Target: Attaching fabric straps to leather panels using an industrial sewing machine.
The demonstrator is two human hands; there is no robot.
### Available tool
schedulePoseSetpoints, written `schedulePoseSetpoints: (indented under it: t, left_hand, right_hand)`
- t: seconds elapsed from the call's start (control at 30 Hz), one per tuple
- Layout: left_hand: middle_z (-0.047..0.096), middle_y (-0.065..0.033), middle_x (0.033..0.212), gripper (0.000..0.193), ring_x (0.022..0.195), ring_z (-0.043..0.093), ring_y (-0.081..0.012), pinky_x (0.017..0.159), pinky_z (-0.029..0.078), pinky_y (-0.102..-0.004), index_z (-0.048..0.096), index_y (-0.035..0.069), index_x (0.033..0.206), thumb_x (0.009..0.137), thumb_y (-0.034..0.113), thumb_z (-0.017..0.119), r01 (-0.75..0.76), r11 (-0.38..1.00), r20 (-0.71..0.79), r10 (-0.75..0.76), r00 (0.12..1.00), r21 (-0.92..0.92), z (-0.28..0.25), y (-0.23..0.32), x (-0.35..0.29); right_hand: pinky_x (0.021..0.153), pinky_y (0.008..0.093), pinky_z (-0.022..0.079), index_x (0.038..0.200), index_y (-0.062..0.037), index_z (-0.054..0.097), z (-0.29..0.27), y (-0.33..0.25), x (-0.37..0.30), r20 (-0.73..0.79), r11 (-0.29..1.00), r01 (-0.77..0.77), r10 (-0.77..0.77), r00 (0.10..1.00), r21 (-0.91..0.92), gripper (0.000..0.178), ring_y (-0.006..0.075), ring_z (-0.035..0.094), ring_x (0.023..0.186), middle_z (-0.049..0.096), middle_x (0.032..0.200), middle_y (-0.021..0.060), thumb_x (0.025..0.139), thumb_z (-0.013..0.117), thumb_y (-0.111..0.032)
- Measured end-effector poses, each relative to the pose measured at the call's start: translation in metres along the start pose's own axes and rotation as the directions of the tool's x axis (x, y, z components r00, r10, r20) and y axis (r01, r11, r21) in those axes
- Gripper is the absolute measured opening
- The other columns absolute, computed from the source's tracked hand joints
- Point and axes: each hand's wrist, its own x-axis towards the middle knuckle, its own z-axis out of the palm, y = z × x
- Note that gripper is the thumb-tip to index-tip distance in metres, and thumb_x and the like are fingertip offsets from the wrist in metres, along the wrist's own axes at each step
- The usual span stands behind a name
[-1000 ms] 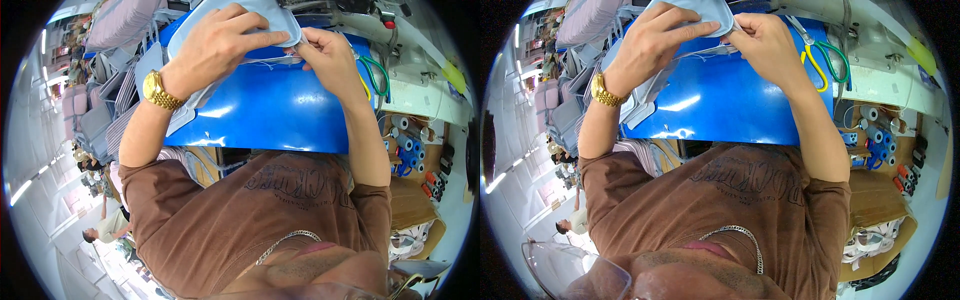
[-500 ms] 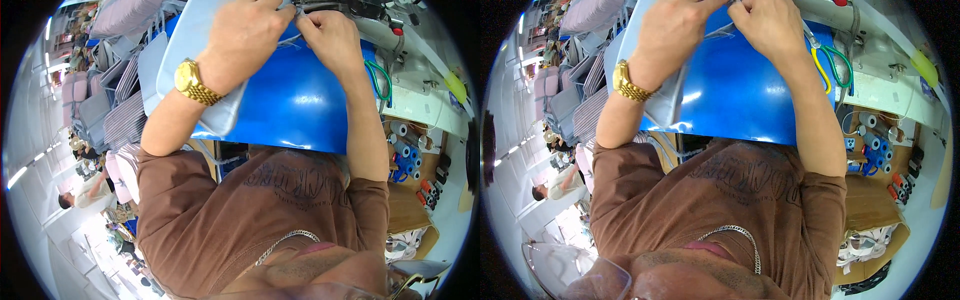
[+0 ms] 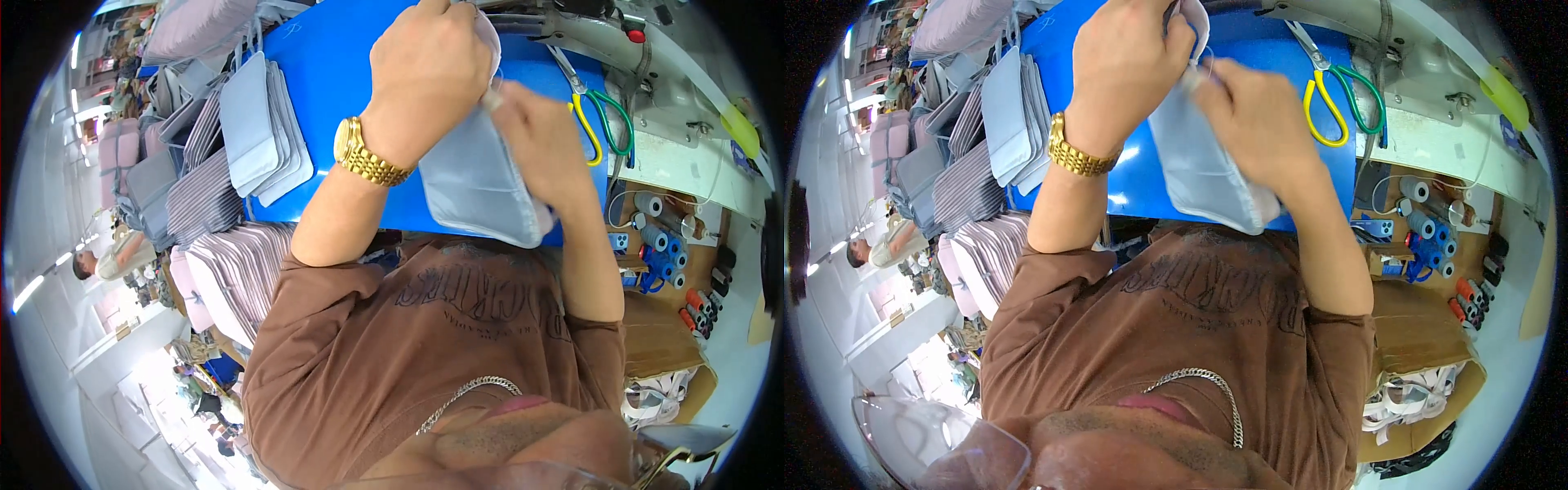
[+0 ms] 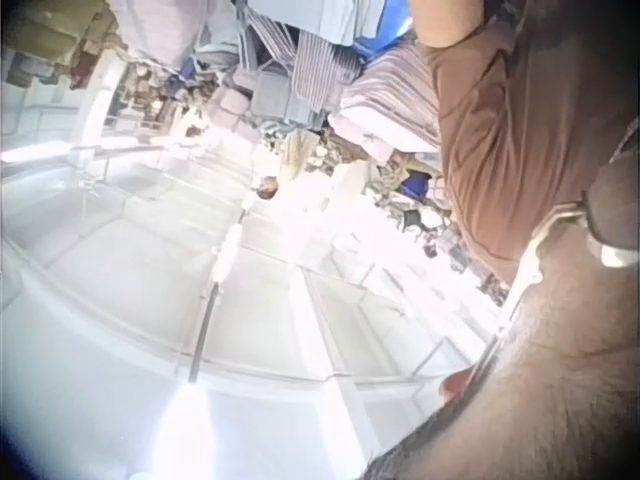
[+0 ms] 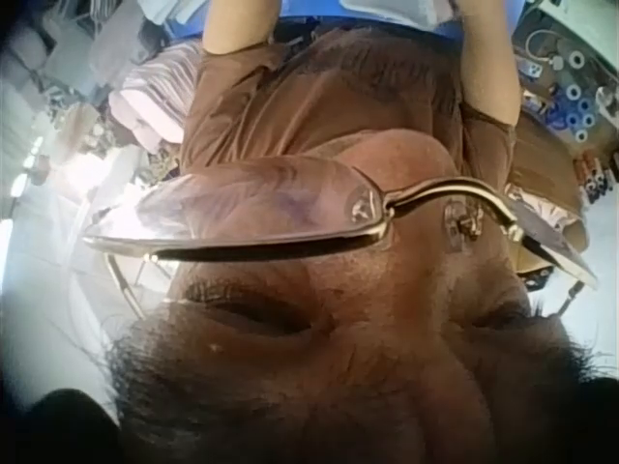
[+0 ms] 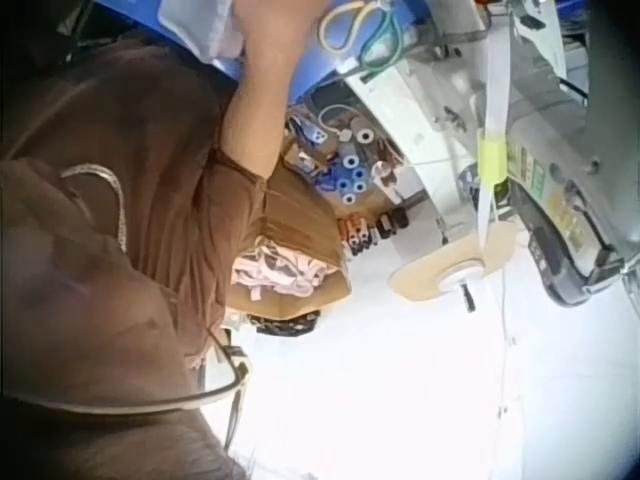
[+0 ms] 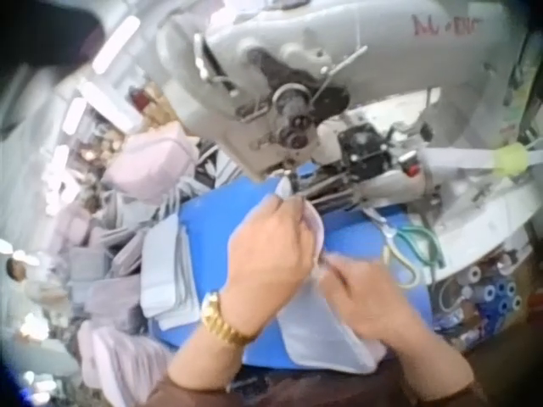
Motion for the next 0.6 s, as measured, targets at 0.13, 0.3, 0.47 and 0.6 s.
schedulePoseSetpoints:
  t: [0.13,0.3,0.47,0.6]
  left_hand:
    - [0.06,-0.0192,0.089,0.025,0.081,0.06,-0.0363,0.073,0.05,-0.0411,0.064,-0.001,0.104,0.086,0.015,0.06,-0.111,0.988,-0.24,0.081,0.967,-0.112,0.011,-0.002,-0.01]
    - [0.061,-0.0187,0.098,0.033,0.086,0.06,-0.0345,0.077,0.049,-0.0412,0.063,-0.002,0.113,0.086,0.015,0.063,-0.132,0.975,-0.21,0.093,0.973,-0.177,0.009,-0.014,-0.014]
    - [0.06,-0.0135,0.123,0.044,0.11,0.056,-0.0302,0.092,0.045,-0.0398,0.062,0.01,0.127,0.084,0.016,0.071,-0.118,0.993,-0.352,0.119,0.928,0.025,0.011,-0.088,-0.043]
    - [0.064,-0.0119,0.123,0.041,0.107,0.063,-0.0238,0.094,0.05,-0.0354,0.054,0.001,0.131,0.1,0.027,0.056,0.516,0.161,0.289,-0.673,0.681,-0.841,0.027,-0.138,-0.109]
  right_hand:
    - [0.06,0.0487,0.044,0.081,0.0033,0.061,0.003,-0.004,-0.016,0.231,0.997,-0.064,0.069,0.97,-0.031,0.042,0.0444,0.057,0.066,0.058,0.069,0.0254,0.098,0.051,-0.034]
    - [0.053,0.0354,0.038,0.079,0.0039,0.058,0.007,0.007,-0.024,0.197,0.92,-0.18,0.117,0.974,0.347,0.045,0.0189,0.047,0.055,0.049,0.058,0.0125,0.099,0.054,-0.036]
    - [0.053,0.0306,0.037,0.081,0.003,0.06,-0.001,0.008,-0.008,0.176,0.866,-0.19,0.12,0.977,0.462,0.043,0.0087,0.042,0.06,0.047,0.059,0.0025,0.1,0.054,-0.035]
    - [0.054,0.0279,0.038,0.083,0.0021,0.061,-0.003,0.005,0.005,0.143,0.859,-0.162,0.105,0.984,0.485,0.042,0.0071,0.044,0.062,0.049,0.063,-0.0007,0.101,0.054,-0.035]
